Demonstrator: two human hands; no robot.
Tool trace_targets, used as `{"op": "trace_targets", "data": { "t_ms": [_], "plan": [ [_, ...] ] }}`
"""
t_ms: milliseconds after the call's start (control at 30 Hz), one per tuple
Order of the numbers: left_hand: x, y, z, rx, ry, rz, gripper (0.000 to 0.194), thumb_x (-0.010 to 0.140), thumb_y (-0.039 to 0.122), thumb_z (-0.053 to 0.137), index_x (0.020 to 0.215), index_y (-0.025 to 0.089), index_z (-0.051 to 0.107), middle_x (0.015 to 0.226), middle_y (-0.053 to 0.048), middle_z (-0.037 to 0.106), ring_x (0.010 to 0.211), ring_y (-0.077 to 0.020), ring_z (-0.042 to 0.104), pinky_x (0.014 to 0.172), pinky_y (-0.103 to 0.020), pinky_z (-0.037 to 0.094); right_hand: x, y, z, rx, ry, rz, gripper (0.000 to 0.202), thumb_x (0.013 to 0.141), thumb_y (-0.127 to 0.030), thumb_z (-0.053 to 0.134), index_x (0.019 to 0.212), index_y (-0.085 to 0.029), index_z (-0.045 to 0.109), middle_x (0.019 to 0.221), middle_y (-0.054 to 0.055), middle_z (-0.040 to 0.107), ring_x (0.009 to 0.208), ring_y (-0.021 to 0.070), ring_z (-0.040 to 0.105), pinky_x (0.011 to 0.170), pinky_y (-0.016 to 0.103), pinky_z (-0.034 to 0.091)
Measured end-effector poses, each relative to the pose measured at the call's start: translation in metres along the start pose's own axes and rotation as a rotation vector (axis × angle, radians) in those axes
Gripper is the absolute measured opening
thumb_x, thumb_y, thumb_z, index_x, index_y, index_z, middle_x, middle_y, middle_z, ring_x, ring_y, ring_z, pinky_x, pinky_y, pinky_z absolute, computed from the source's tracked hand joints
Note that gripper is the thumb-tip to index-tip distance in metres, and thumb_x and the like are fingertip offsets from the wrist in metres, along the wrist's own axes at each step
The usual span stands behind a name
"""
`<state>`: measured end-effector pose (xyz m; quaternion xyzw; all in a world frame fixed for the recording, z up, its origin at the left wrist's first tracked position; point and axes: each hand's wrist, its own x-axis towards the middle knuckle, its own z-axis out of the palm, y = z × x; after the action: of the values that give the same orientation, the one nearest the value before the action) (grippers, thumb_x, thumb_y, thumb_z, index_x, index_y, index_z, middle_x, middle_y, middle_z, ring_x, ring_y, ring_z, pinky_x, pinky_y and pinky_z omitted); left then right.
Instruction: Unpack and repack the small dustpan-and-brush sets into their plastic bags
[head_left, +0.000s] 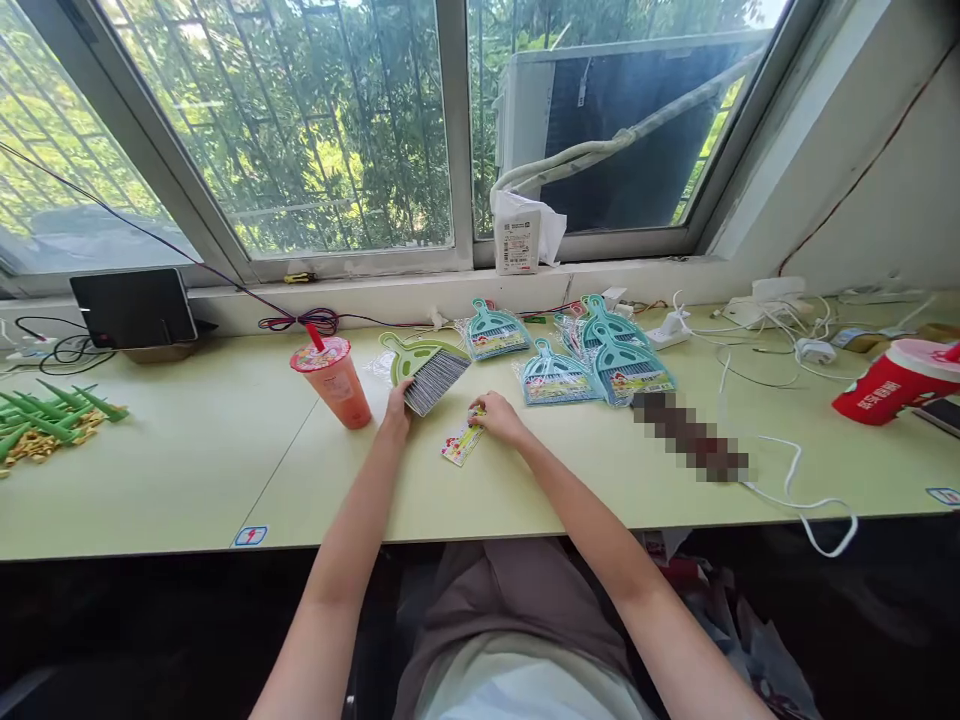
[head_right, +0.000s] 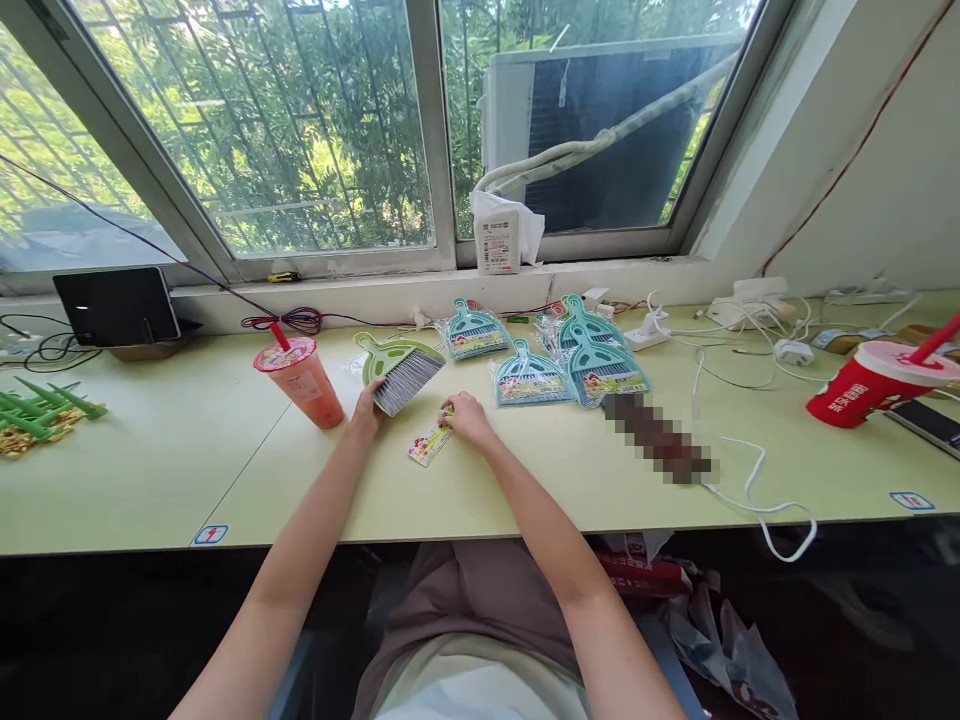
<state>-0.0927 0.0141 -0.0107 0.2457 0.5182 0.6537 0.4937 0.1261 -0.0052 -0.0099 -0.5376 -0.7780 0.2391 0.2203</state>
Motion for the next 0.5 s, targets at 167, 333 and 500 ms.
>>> {"op": "trace_targets", "data": {
  "t_ms": [167, 333, 500],
  "plan": [
    [-0.006, -0.003, 0.003, 0.054, -0.095, 0.038, 0.046, 0.07, 0.027, 0.074, 0.113, 0.017, 0.058, 0.093, -0.006, 0.068, 0.074, -0.0168, 0.065, 0.068, -0.03, 0.055, 0.001, -0.007, -0.003, 0.241, 0.113, -0.126, 0.011, 0.073, -0.023, 0.069, 0.083, -0.02, 0.066, 0.081, 0.0, 0.066, 0.078, 0.0153, 0.059, 0.068, 0.024, 0.042],
    [-0.017, -0.009, 0.011, 0.005, -0.339, 0.024, 0.054, 0.066, 0.038, 0.08, 0.11, 0.015, 0.059, 0.09, -0.009, 0.071, 0.08, -0.0223, 0.069, 0.075, -0.036, 0.057, 0.0, -0.01, -0.009, 0.542, 0.262, -0.233, 0.031, 0.079, -0.047, 0.062, 0.095, -0.02, 0.062, 0.083, 0.001, 0.066, 0.065, 0.0147, 0.058, 0.059, 0.025, 0.044],
    [-0.025, -0.012, 0.016, 0.042, -0.465, -0.049, 0.06, 0.064, 0.05, 0.079, 0.11, 0.018, 0.059, 0.098, -0.012, 0.072, 0.093, -0.0277, 0.069, 0.083, -0.04, 0.057, 0.0, -0.002, -0.012, 0.31, 0.493, -0.207, 0.024, 0.086, -0.039, 0.056, 0.102, -0.021, 0.059, 0.094, 0.006, 0.068, 0.075, 0.0202, 0.062, 0.067, 0.03, 0.046]
  ]
}}
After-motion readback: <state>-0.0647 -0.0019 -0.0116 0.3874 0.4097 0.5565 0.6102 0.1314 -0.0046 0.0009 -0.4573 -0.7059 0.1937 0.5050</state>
